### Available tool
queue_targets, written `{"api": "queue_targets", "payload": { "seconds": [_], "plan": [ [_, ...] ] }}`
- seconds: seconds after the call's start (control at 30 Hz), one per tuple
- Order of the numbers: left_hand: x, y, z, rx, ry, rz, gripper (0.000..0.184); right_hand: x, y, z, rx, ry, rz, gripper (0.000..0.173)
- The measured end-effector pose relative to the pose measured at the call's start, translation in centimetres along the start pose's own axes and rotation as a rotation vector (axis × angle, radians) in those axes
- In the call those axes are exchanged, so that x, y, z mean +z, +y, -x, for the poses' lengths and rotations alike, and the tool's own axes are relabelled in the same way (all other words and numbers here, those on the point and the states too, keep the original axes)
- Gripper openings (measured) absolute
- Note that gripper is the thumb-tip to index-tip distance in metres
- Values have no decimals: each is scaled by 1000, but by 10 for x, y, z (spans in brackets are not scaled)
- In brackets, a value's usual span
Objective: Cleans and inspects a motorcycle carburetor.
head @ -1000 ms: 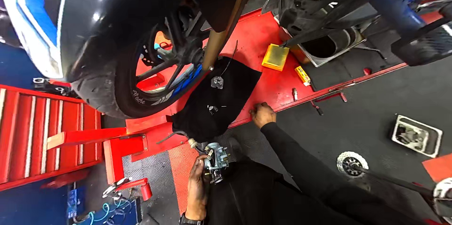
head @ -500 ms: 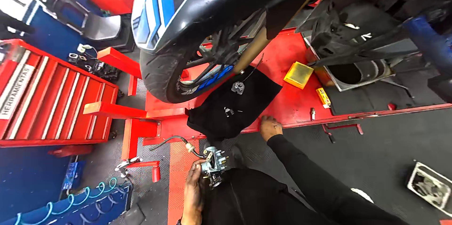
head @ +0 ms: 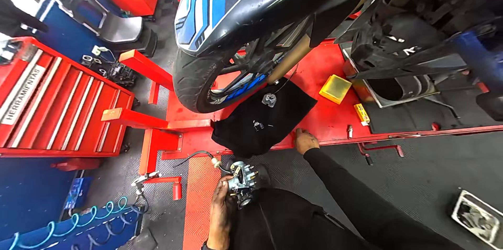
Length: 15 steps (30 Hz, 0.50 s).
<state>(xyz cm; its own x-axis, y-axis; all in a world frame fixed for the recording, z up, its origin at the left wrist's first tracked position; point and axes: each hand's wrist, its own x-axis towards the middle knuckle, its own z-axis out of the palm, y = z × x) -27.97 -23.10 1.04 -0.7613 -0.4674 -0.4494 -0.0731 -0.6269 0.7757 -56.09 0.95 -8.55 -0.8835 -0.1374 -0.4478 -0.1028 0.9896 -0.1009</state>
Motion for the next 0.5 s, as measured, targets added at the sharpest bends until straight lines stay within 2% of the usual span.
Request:
{"api": "queue_targets", "payload": {
  "seconds": [0.23,0.33,0.5],
  "plan": [
    [6,-4,-3,0,44,27,32,0,7,3,-160,13,46,43],
    [10,-5,-1,-29,86,96,34,8,12,3,-245,50,57,40],
    [24,0,4,-43,100,326,35,3,17,1,-282,56,45,38]
  ]
}}
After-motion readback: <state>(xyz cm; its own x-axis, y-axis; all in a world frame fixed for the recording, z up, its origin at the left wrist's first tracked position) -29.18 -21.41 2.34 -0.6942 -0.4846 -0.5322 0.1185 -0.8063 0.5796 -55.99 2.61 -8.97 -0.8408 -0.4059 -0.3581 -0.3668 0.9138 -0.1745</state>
